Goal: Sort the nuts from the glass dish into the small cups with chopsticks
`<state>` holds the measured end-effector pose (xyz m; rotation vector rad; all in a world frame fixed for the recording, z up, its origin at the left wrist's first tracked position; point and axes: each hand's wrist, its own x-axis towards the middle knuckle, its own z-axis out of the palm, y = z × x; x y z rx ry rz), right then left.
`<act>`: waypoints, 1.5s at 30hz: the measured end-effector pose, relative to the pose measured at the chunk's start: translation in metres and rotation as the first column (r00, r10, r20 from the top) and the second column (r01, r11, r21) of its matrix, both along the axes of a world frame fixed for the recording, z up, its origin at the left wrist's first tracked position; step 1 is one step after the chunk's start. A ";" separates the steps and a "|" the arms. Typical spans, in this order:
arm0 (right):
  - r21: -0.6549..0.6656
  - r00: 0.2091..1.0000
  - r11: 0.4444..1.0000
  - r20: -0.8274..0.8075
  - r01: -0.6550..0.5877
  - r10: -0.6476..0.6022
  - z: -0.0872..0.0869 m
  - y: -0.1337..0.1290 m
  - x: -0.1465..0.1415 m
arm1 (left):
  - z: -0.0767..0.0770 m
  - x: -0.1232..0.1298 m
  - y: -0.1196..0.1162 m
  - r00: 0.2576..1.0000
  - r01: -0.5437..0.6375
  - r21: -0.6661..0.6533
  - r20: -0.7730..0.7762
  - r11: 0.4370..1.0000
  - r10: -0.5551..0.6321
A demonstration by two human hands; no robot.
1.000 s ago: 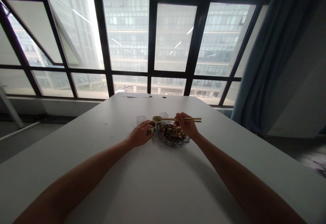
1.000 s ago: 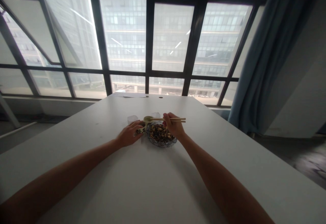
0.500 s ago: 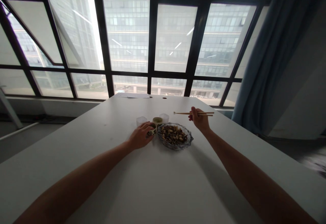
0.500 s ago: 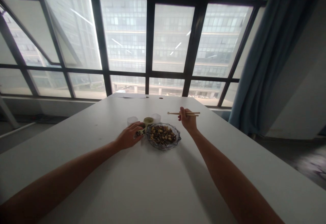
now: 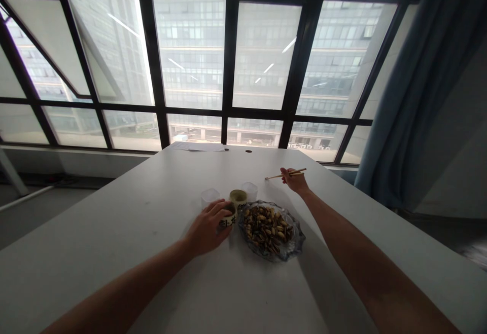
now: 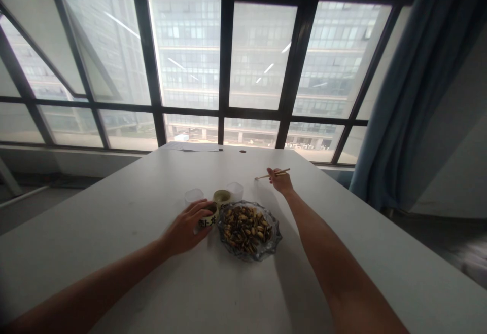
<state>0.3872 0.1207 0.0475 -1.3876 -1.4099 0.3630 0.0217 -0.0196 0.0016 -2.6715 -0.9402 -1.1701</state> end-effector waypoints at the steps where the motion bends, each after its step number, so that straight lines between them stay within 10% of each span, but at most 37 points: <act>1: -0.003 1.000 1.000 0.000 -0.006 0.006 0.000 0.003 0.000 | 0.000 0.000 0.000 1.000 0.002 -0.001 0.006 1.000 -0.002; 19: 0.100 0.995 0.992 0.061 -0.080 0.075 0.003 0.012 -0.002 | 0.000 0.000 0.000 1.000 0.005 -0.030 0.024 1.000 -0.005; 27: 0.027 0.790 0.931 -0.521 -0.364 0.324 0.039 -0.033 -0.042 | 0.001 0.000 0.000 1.000 0.016 -0.032 0.027 0.999 -0.015; 36: -0.054 0.872 0.895 -0.255 -0.444 0.417 0.056 -0.090 -0.081 | 0.004 0.000 -0.003 1.000 0.021 -0.024 0.020 1.000 -0.021; 45: -0.040 0.939 0.938 -0.022 -0.344 0.343 0.095 -0.145 -0.055 | 0.002 0.000 -0.001 1.000 0.024 -0.004 0.008 1.000 -0.024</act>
